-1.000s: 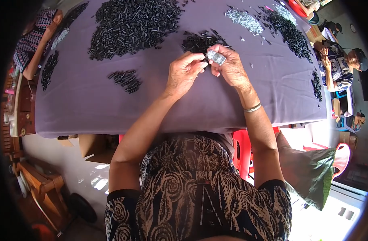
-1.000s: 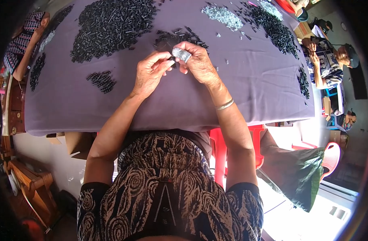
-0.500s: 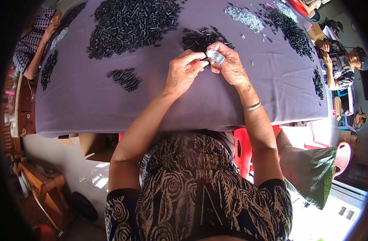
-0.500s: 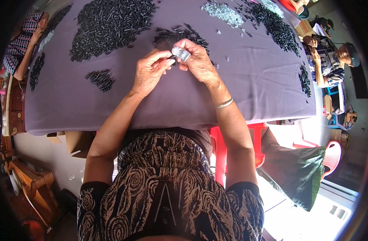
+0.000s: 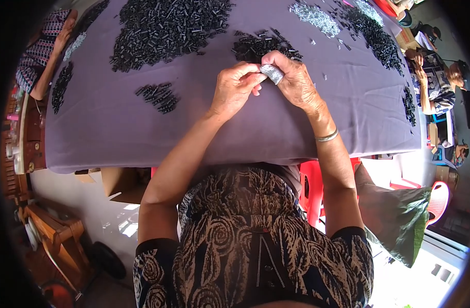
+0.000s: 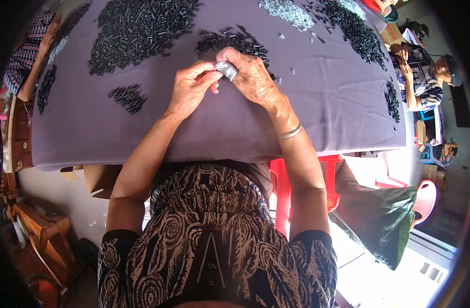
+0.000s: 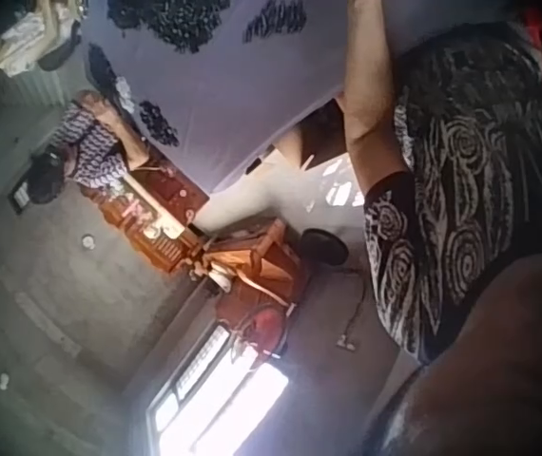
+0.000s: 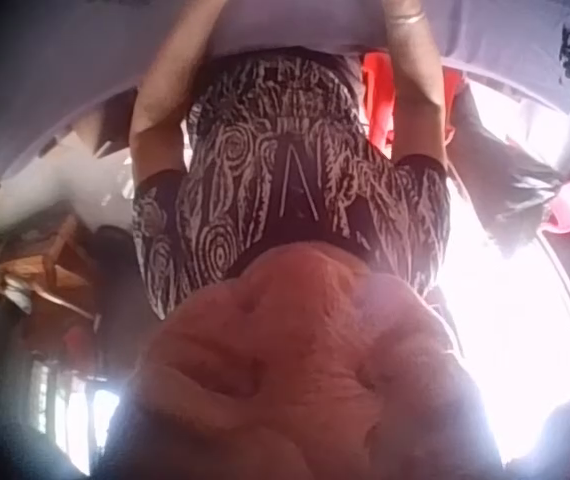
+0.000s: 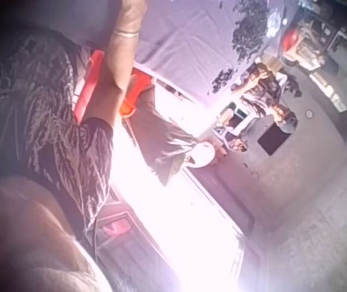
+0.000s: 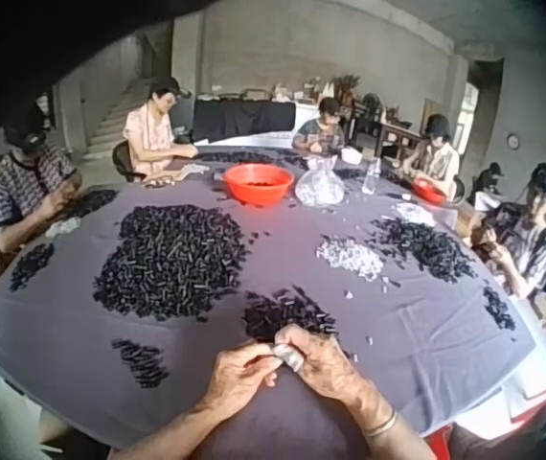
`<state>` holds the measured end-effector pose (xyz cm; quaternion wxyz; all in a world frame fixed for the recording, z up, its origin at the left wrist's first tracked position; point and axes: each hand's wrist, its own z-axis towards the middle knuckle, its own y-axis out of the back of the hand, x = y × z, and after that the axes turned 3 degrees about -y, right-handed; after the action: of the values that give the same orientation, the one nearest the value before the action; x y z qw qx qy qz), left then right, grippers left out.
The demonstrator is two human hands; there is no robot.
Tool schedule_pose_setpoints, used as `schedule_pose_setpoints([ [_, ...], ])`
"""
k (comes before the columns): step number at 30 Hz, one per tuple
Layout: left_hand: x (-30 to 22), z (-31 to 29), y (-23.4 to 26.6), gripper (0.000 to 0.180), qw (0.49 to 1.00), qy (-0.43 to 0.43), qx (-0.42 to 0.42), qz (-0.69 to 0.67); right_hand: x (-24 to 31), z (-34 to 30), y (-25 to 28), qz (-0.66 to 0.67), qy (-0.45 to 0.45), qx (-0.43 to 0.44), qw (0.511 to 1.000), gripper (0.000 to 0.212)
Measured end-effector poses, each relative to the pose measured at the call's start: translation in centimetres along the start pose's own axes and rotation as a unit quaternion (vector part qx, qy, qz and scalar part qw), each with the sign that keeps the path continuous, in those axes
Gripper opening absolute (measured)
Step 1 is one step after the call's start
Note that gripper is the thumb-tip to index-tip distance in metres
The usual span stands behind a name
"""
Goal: Sorting small black plastic parts from a table and placing them into a small clear plastic bag.
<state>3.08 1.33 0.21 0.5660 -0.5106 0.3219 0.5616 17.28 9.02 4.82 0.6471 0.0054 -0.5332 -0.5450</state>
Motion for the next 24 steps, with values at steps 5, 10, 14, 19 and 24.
schedule_pose_setpoints([
  [5,-1.5,0.2,0.3,0.015,0.994,0.079,0.071,-0.033,0.6,0.3,1.1,0.024,-0.028,0.047,0.998,0.012],
  [10,-0.5,-0.1,-0.5,0.014,0.999,0.017,0.023,-0.041,-0.7,-0.5,-0.3,0.064,-0.045,-0.001,0.997,0.012],
  [14,-0.2,0.2,-1.0,0.015,0.999,-0.033,-0.016,0.013,0.0,-0.4,-0.1,0.212,-0.168,-0.021,0.962,0.013],
  [19,-0.5,0.1,-1.2,0.013,0.997,-0.067,-0.032,0.038,-1.0,-0.4,0.5,0.38,-0.238,-0.034,0.893,0.038],
  [24,-0.8,0.2,-1.0,0.013,0.993,-0.098,-0.045,0.041,-1.3,-0.8,0.3,0.409,-0.265,-0.046,0.872,0.048],
])
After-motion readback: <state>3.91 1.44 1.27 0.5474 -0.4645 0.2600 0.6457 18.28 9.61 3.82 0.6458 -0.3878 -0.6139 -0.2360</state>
